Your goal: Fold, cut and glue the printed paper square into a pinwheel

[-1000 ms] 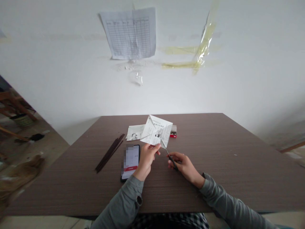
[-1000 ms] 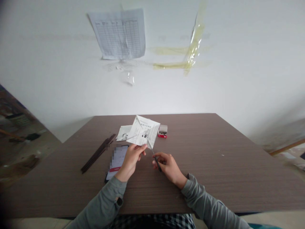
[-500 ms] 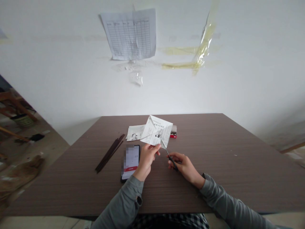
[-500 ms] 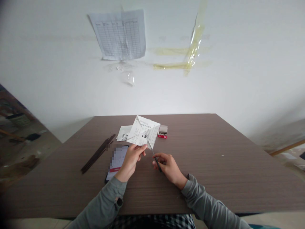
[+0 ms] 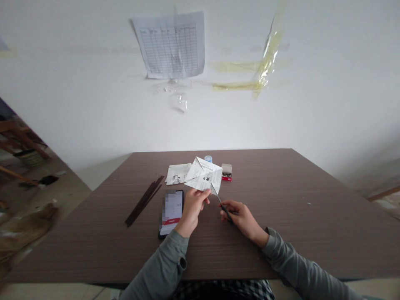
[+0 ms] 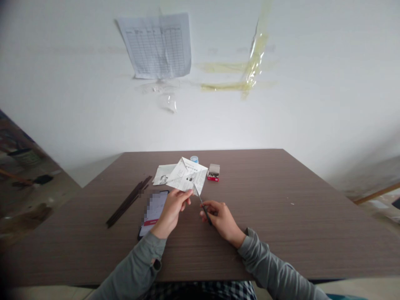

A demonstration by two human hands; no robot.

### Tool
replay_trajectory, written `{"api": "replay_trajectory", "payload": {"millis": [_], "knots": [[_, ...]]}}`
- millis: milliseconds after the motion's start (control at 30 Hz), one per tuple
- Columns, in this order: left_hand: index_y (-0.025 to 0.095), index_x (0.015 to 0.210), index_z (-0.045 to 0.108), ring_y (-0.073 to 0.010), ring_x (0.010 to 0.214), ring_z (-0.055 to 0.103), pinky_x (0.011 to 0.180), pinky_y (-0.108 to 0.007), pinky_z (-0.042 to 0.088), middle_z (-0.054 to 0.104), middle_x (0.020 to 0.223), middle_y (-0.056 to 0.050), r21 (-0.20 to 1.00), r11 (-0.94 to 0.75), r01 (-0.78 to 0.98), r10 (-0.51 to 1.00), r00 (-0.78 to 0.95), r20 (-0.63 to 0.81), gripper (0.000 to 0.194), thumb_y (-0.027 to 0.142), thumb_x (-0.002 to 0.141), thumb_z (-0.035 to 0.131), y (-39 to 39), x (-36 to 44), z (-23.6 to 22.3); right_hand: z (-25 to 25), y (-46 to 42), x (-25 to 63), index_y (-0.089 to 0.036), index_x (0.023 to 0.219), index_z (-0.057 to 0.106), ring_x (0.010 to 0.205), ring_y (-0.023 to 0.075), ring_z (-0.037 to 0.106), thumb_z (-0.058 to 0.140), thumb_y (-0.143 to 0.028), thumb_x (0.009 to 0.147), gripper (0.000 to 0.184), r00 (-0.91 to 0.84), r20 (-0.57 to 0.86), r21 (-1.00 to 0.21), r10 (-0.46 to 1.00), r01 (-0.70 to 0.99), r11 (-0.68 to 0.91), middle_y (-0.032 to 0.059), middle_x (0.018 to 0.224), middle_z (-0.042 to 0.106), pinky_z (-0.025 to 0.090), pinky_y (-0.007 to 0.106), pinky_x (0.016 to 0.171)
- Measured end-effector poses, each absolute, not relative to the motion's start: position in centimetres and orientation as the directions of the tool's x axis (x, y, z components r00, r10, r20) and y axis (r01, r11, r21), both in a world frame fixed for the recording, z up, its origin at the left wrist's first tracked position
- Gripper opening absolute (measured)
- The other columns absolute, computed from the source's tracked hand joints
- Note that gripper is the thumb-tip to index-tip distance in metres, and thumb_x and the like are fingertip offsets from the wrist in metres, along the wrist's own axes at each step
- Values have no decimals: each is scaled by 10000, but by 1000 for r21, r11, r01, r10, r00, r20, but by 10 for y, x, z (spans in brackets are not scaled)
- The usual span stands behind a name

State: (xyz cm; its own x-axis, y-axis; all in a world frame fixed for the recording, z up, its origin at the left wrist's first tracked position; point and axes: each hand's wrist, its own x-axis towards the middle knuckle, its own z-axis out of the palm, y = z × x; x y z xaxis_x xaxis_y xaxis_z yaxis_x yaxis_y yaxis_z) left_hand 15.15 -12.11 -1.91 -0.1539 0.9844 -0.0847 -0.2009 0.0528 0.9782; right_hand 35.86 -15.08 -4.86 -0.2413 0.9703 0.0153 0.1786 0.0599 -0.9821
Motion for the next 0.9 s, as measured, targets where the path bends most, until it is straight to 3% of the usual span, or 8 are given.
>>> {"api": "replay_trajectory", "payload": {"millis": [267,467,633,900], "knots": [[225,735,722,-146,586,665,501,-228,288,744,676,-11,970,70,-233,975,-188,-116,447,429,759,1119,-119,152,-20,-53,-150,361,-299,1067,948,821,398,872,889,-666,898,408,-244,95,-947,965,277,163,85,773,887,735,559,1014],[218,727,730,-103,523,575,492,-218,291,702,603,13,973,75,-219,973,-196,-119,519,499,755,1165,-117,150,-21,-64,-146,364,-292,1132,953,873,379,858,868,-681,928,448,-225,132,-898,965,385,213,45,811,896,640,659,1271],[226,679,718,-94,496,508,487,-232,279,690,577,8,979,73,-193,977,-183,-109,511,485,792,1144,-117,149,-20,-62,-147,364,-298,1114,958,896,393,835,883,-784,939,521,-216,114,-899,970,394,193,54,816,878,621,699,1275],[240,623,668,-81,464,426,498,-260,233,633,550,19,987,87,-136,979,-173,-110,558,473,859,1117,-117,149,-22,-49,-151,362,-285,1078,936,838,372,847,927,-644,912,396,-257,98,-946,961,276,171,56,784,854,718,592,1112]]}}
